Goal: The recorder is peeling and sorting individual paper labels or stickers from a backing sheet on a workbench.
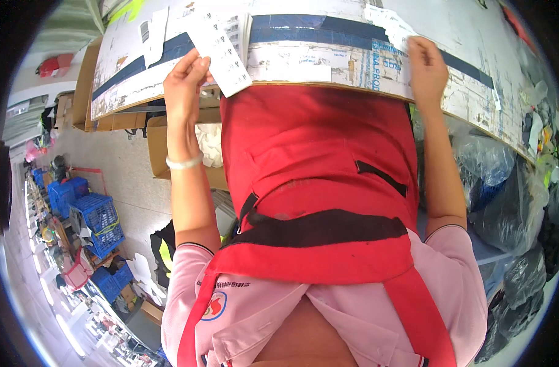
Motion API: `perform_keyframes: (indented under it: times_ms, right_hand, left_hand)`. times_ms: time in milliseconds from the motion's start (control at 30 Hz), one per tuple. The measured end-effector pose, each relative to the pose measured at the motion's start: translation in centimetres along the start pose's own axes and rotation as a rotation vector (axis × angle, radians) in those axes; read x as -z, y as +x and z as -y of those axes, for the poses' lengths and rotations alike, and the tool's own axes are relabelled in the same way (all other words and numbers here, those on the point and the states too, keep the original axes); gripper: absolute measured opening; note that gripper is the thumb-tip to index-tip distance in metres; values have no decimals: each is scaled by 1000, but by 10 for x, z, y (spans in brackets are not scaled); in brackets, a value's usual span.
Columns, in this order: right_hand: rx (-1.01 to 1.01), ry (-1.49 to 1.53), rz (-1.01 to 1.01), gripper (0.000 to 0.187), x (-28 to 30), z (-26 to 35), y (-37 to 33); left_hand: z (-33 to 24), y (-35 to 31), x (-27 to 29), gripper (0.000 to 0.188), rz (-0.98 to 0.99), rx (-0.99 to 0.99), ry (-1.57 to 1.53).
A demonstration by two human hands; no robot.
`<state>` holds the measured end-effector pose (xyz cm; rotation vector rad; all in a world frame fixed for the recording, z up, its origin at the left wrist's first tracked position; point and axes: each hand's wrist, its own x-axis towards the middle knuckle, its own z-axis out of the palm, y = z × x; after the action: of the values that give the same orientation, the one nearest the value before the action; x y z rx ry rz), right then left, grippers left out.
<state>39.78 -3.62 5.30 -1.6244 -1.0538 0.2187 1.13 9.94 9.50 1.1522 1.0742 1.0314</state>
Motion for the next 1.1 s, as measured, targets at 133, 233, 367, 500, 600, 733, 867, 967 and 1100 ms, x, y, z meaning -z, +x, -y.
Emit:
perform_keyframes:
  times_ms: [133,233,367,500,600,733,867,967,1100]
  right_hand:
    - [-332,289,663,24,-54,102,-50]
    - [-313,322,992,23,-82,117,-72]
    - [-381,332,1054,20,-91,116,-104]
    - [-329,341,984,18,-85,121,-98]
    - [-353,397,897,15,-76,128,-73]
    - [-277,373,993,16,-70,122,-66]
    - [-330,391,988,18,-63,128,-68]
    - [-344,463,1023,18,-60,125,-68]
    - [-358,460,1100,19,-59,125,-66]
  left_hand:
    - [14,-63,-33,25,154,25,-15]
    - [23,-84,-51,22,240,55,-115]
    - [25,-88,-49,17,245,103,-155]
    - [21,-93,-48,15,232,141,-122]
    - [19,-101,-50,16,271,151,-71]
    - [18,-104,-58,16,331,166,-46]
    - [23,-102,-59,15,358,170,-100]
    - [25,-103,-58,14,371,189,-121]
    - [29,-102,-54,14,405,270,-195]
